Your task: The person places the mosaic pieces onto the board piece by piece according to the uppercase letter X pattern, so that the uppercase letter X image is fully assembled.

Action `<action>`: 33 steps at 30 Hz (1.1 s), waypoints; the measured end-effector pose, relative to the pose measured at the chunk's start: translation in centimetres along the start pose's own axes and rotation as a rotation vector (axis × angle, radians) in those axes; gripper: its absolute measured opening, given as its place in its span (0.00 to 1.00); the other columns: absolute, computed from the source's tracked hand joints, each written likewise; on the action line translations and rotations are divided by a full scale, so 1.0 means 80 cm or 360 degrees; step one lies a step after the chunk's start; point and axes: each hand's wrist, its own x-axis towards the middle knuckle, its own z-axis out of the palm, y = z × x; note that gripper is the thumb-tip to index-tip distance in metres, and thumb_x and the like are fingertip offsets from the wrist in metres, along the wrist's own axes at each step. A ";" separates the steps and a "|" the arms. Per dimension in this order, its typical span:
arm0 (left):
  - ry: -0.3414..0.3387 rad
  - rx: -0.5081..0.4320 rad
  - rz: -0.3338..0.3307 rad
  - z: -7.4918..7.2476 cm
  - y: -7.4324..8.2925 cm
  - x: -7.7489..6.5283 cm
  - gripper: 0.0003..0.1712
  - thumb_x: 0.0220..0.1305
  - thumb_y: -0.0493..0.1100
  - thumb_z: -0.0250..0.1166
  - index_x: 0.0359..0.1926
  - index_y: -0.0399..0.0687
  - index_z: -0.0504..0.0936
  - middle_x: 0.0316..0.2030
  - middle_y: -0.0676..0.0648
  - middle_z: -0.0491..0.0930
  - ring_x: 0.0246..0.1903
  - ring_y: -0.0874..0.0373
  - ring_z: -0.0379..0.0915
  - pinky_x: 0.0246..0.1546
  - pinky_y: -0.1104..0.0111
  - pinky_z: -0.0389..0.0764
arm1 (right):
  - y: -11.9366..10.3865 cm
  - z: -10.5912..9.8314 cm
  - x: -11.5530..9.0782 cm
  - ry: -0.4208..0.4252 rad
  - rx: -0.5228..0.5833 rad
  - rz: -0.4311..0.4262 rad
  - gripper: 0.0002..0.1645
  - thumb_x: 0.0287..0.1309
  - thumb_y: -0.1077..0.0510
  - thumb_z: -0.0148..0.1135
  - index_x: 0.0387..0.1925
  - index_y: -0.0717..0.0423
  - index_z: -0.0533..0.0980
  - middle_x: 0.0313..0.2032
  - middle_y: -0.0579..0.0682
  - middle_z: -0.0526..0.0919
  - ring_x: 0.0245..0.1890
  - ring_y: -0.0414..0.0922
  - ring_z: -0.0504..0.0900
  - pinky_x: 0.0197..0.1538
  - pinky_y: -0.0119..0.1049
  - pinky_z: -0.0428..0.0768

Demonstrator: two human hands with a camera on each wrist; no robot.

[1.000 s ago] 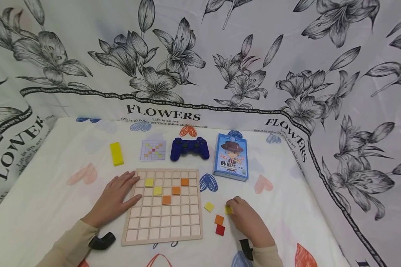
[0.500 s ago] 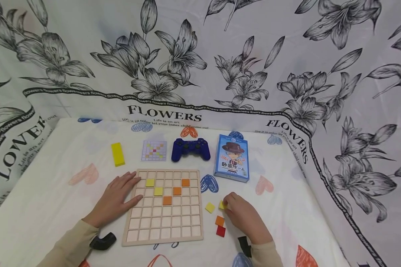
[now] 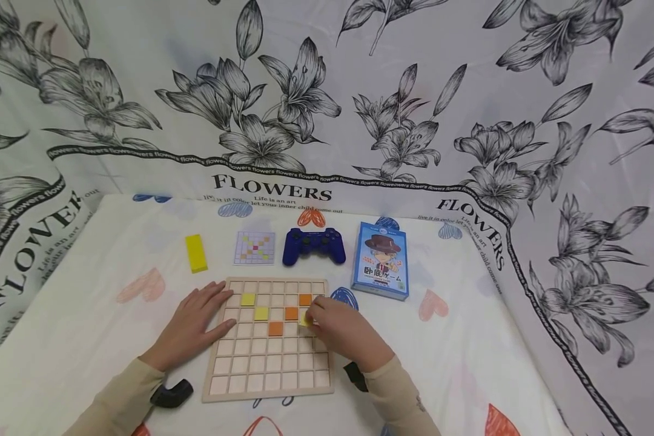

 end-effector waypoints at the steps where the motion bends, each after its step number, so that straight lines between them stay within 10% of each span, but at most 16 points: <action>1: -0.0010 0.0000 -0.0005 0.000 0.000 0.000 0.39 0.63 0.63 0.59 0.68 0.48 0.66 0.70 0.43 0.60 0.70 0.45 0.51 0.70 0.48 0.49 | -0.004 0.003 0.006 -0.0015 -0.0011 -0.0033 0.08 0.56 0.59 0.67 0.38 0.50 0.79 0.39 0.42 0.79 0.38 0.37 0.80 0.41 0.26 0.81; 21: -0.0047 0.0021 -0.0021 0.001 -0.001 0.001 0.40 0.63 0.65 0.58 0.69 0.50 0.65 0.70 0.44 0.60 0.71 0.46 0.50 0.71 0.49 0.48 | -0.052 0.054 0.053 -0.0132 -0.0082 -0.0395 0.05 0.63 0.53 0.61 0.40 0.46 0.79 0.38 0.40 0.78 0.32 0.32 0.75 0.39 0.19 0.77; 33: -0.0021 0.0022 -0.0011 0.001 -0.001 0.000 0.39 0.63 0.64 0.59 0.68 0.49 0.66 0.70 0.44 0.60 0.70 0.46 0.51 0.71 0.49 0.48 | -0.061 0.059 0.057 -0.0195 -0.0188 -0.0349 0.08 0.64 0.50 0.60 0.42 0.45 0.79 0.40 0.39 0.78 0.35 0.31 0.77 0.43 0.20 0.78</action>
